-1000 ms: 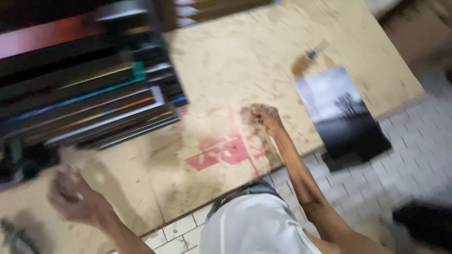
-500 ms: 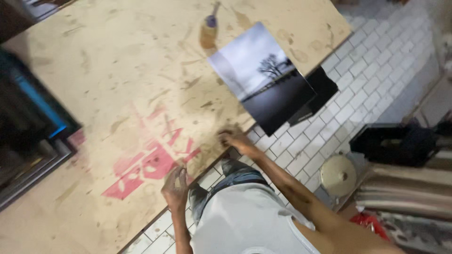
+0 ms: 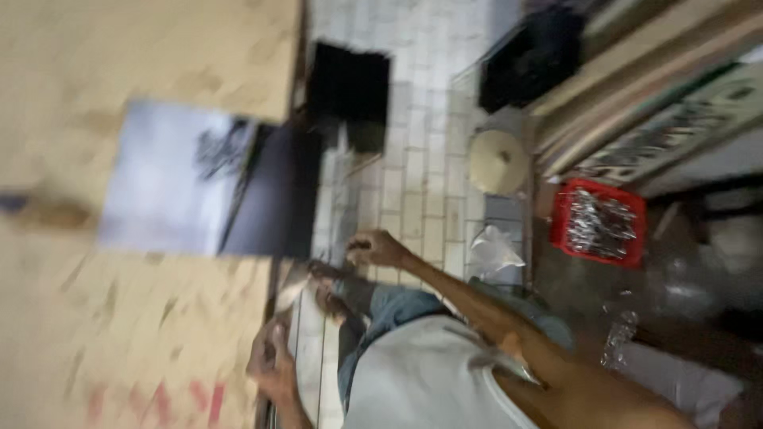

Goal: The person applies glue to the edges of a picture frame, places a printed image inside, and stacks the completed frame. The person repeats this process with multiple frames and images.

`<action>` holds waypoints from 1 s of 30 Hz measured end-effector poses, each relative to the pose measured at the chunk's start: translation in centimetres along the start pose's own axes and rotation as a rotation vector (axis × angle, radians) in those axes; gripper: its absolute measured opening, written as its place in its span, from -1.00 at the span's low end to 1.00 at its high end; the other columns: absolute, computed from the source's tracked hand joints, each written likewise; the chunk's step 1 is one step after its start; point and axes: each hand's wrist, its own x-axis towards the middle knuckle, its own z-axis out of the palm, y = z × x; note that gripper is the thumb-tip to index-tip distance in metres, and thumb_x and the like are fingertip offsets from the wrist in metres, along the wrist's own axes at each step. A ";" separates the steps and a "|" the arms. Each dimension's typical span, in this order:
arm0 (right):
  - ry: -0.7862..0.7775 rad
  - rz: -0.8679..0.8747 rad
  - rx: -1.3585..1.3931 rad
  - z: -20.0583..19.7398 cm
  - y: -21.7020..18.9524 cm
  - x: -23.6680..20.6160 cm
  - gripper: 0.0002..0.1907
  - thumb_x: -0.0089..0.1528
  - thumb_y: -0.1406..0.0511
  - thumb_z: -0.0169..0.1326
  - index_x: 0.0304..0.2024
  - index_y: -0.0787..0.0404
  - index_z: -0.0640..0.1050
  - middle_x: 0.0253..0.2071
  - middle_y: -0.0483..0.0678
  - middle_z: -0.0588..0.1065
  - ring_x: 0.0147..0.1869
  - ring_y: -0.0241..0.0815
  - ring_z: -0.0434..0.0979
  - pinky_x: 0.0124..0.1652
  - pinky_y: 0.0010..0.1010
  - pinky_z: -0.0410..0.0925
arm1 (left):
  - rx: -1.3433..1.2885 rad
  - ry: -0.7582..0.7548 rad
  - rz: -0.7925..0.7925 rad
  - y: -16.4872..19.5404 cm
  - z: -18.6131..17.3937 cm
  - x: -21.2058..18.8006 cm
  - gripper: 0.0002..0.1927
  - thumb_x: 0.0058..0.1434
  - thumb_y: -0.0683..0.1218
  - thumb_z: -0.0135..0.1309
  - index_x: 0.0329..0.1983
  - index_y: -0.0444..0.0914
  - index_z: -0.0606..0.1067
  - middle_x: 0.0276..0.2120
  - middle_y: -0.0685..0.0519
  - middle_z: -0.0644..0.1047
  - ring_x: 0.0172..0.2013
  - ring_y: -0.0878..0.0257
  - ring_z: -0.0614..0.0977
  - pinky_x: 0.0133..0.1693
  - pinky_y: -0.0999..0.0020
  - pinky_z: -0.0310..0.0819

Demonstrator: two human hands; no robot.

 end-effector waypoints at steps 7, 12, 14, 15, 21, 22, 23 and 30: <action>0.210 0.371 0.399 -8.1 10.2 -9.7 -0.64 0.25 0.21 0.20 -0.01 0.32 0.61 -0.26 -0.04 0.65 -0.24 -0.33 0.65 -0.28 -0.49 0.52 | -0.024 -0.340 -0.101 -0.3 14.2 2.9 -0.78 0.35 -0.22 0.12 -0.02 -0.47 0.59 -0.21 -0.12 0.67 -0.19 0.23 0.66 -0.12 0.39 0.54; 0.345 0.457 0.627 -13.5 17.8 -11.2 -0.60 0.22 0.20 0.24 0.02 0.32 0.62 -0.26 0.01 0.62 -0.24 -0.27 0.63 -0.30 -0.44 0.53 | -0.094 -0.592 -0.015 -2.4 26.5 5.9 -0.76 0.39 -0.15 0.07 -0.03 -0.44 0.57 -0.20 -0.08 0.67 -0.20 0.27 0.70 -0.10 0.38 0.59; 0.384 0.421 0.659 -17.5 21.4 -10.5 -0.58 0.23 0.17 0.22 0.05 0.28 0.60 -0.22 -0.02 0.64 -0.23 -0.28 0.63 -0.29 -0.46 0.52 | -0.093 -0.639 -0.009 -2.6 32.8 7.9 -0.75 0.40 -0.13 0.07 -0.04 -0.43 0.57 -0.20 -0.07 0.67 -0.20 0.29 0.70 -0.10 0.38 0.59; 0.393 0.414 0.674 -19.7 22.9 -10.8 -0.57 0.23 0.16 0.21 0.07 0.26 0.59 -0.20 -0.03 0.65 -0.23 -0.28 0.63 -0.28 -0.47 0.52 | -0.057 -0.643 -0.050 -2.3 36.4 8.5 -0.74 0.39 -0.12 0.09 -0.02 -0.43 0.58 -0.23 -0.07 0.68 -0.20 0.30 0.70 -0.10 0.38 0.58; 0.590 0.364 0.405 -35.5 30.3 -11.0 -0.56 0.19 0.17 0.29 0.03 0.32 0.60 -0.24 0.07 0.65 -0.29 -0.21 0.66 -0.35 -0.42 0.55 | 0.158 -0.788 -0.052 3.8 53.9 11.4 -0.71 0.31 -0.08 0.16 0.02 -0.35 0.61 -0.24 -0.05 0.70 -0.19 0.27 0.71 -0.11 0.38 0.57; 0.650 0.411 0.503 -37.7 31.3 -10.9 -0.56 0.20 0.17 0.27 0.03 0.31 0.59 -0.24 0.06 0.65 -0.28 -0.23 0.67 -0.34 -0.43 0.55 | 0.214 -0.829 0.017 5.0 56.4 12.1 -0.71 0.32 -0.07 0.15 0.02 -0.32 0.61 -0.23 -0.03 0.71 -0.19 0.27 0.73 -0.12 0.37 0.58; 0.713 0.447 0.595 -40.4 32.6 -10.8 -0.57 0.21 0.18 0.25 0.04 0.30 0.59 -0.23 0.05 0.65 -0.26 -0.25 0.68 -0.34 -0.44 0.55 | 0.243 -0.880 0.054 6.0 59.5 12.5 -0.71 0.30 -0.05 0.16 0.01 -0.30 0.62 -0.24 -0.03 0.71 -0.20 0.25 0.73 -0.13 0.36 0.59; 1.222 0.605 1.060 -49.5 41.9 -10.4 -0.68 0.25 0.17 0.16 -0.05 0.23 0.58 -0.25 -0.02 0.62 -0.29 -0.19 0.64 -0.39 -0.37 0.50 | 0.397 -1.155 0.249 8.5 78.6 19.6 -0.67 0.23 0.00 0.22 0.00 -0.24 0.64 -0.19 -0.05 0.71 -0.18 0.22 0.76 -0.13 0.33 0.61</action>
